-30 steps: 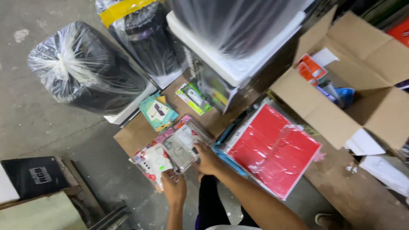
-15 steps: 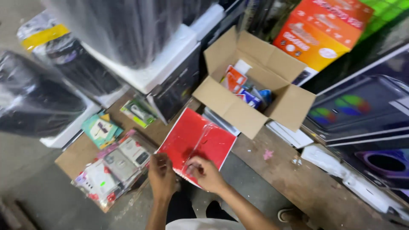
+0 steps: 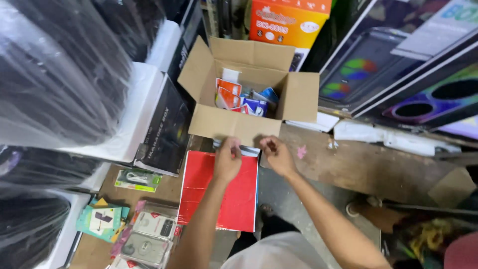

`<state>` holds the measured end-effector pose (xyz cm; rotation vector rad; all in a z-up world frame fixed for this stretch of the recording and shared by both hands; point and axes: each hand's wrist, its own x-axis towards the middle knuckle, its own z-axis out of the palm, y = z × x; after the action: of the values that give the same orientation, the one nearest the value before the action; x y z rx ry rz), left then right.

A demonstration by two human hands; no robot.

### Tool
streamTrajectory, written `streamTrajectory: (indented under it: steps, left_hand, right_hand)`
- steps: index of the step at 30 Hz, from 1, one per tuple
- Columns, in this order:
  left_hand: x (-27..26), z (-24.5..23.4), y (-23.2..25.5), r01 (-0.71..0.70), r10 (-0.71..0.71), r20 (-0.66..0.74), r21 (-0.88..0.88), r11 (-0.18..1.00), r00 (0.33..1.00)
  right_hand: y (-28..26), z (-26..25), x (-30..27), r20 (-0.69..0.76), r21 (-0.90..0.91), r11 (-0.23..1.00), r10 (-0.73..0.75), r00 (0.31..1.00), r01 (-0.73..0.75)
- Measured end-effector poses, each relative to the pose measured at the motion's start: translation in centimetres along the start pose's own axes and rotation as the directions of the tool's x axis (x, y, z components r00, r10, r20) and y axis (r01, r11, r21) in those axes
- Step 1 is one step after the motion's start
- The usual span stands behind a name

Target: Organizing phone cases, chargers, and electronic accessories from shipping boxes onto a display area.

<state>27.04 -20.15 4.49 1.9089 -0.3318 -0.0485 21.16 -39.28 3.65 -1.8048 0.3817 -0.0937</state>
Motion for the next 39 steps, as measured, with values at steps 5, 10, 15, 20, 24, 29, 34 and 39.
streamTrajectory:
  steps: [5,10,15,20,24,29,34,39]
  left_hand:
    - [6.6,0.8,-1.1,-0.100,0.098,0.041,0.038,0.994,0.994]
    - [11.2,2.6,-3.1,-0.190,0.188,0.033,0.075,0.979,0.982]
    - [14.5,3.7,-3.1,-0.136,0.138,0.000,0.148,0.980,0.990]
    - [17.2,5.8,-4.1,-0.029,0.024,0.020,0.280,0.960,1.000]
    - [17.4,7.7,-4.9,0.233,-0.249,0.035,0.250,0.940,0.968]
    - [17.0,9.1,-4.8,0.030,-0.028,-0.011,0.399,0.916,1.000]
    - [17.3,9.0,-2.9,0.064,-0.040,-0.065,0.414,0.908,0.997]
    - [18.0,9.0,-2.1,0.209,-0.201,-0.061,0.370,0.905,0.978]
  right_hand:
    - [-1.6,-1.4,2.5,-0.079,-0.073,0.993,-0.097,0.992,0.091]
    - [-2.1,-2.6,5.0,-0.075,-0.076,0.995,-0.074,0.994,0.068]
    - [0.3,-3.7,9.8,0.058,0.046,0.999,-0.030,0.998,0.028]
    - [-0.1,-5.2,16.1,0.210,0.276,0.954,0.059,0.976,-0.117]
    - [4.0,-5.0,23.8,0.293,0.279,0.943,0.097,0.951,-0.182]
    - [17.9,-1.0,32.7,0.423,0.067,0.997,0.006,0.906,-0.038]
    - [25.6,3.1,36.0,0.500,-0.501,0.864,0.244,0.831,0.048]
    - [26.7,5.6,33.2,0.477,-0.717,0.676,0.298,0.827,0.170]
